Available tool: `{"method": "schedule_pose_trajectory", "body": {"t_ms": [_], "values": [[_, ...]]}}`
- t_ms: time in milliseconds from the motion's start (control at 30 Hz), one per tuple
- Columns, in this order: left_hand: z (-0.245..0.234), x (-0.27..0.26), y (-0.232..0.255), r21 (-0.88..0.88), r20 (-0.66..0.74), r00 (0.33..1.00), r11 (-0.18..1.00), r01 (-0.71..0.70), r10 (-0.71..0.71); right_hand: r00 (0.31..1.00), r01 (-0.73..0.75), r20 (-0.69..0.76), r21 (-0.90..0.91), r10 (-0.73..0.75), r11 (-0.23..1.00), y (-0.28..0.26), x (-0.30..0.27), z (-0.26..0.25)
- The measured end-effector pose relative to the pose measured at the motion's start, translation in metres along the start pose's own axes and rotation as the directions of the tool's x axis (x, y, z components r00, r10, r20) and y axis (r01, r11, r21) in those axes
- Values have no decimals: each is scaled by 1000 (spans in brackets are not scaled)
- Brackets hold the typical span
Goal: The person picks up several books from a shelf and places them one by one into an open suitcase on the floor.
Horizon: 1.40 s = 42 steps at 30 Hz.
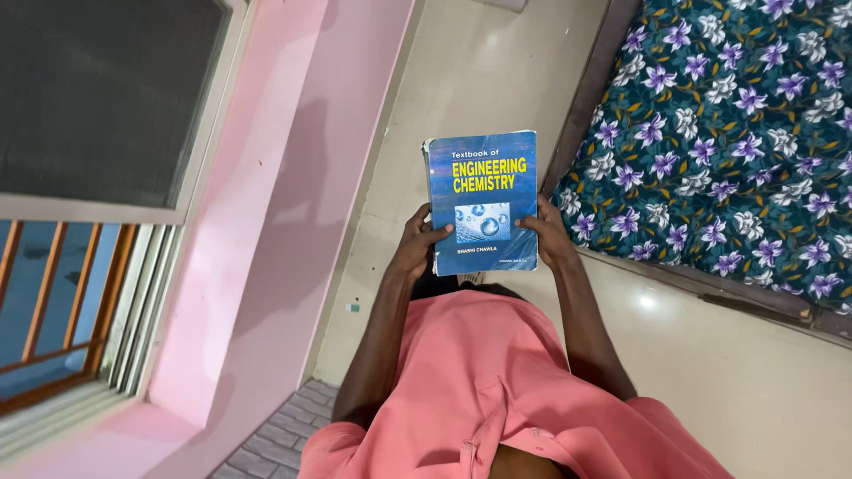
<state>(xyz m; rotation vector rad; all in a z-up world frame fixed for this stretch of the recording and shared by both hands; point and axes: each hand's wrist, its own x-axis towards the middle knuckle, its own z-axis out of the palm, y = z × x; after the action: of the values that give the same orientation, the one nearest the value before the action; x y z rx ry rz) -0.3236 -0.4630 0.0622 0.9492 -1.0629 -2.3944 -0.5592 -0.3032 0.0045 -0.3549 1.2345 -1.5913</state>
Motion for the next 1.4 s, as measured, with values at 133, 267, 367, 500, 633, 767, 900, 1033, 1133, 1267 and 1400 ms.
{"method": "schedule_pose_trajectory", "body": {"t_ms": [133,267,367,500,633,767,900,1033,1133,1267,1400], "values": [[-3,95,34,29,-7,1000,1000,6,-6,1000,14,-16,-1,-14,1000,-31,86,-6],[-11,196,71,123,7,1000,992,-2,1,994,14,-105,-61,-21,998,-45,179,-20],[-10,260,110,103,55,998,995,-6,0,993,81,-75,-119,-90,990,-67,242,-24],[-2,340,159,166,59,998,986,28,-38,985,59,-152,-139,-80,989,-116,306,-16],[9,415,195,209,99,994,978,21,-42,975,16,-218,-86,-34,996,-160,361,-19],[25,495,220,229,117,991,973,35,-63,966,43,-250,-115,-71,992,-188,432,-49],[52,581,243,225,88,993,973,54,-76,960,59,-263,-136,-94,989,-220,514,-87],[84,650,269,200,90,994,979,39,-58,965,41,-248,-169,-83,985,-271,577,-117],[102,700,289,168,68,996,985,37,-49,973,86,-187,-262,-137,961,-311,621,-134],[117,767,313,155,48,998,987,33,-41,976,61,-186,-254,-111,965,-351,689,-144],[118,842,344,172,70,997,985,5,-17,974,35,-206,-290,-98,956,-388,760,-142]]}}
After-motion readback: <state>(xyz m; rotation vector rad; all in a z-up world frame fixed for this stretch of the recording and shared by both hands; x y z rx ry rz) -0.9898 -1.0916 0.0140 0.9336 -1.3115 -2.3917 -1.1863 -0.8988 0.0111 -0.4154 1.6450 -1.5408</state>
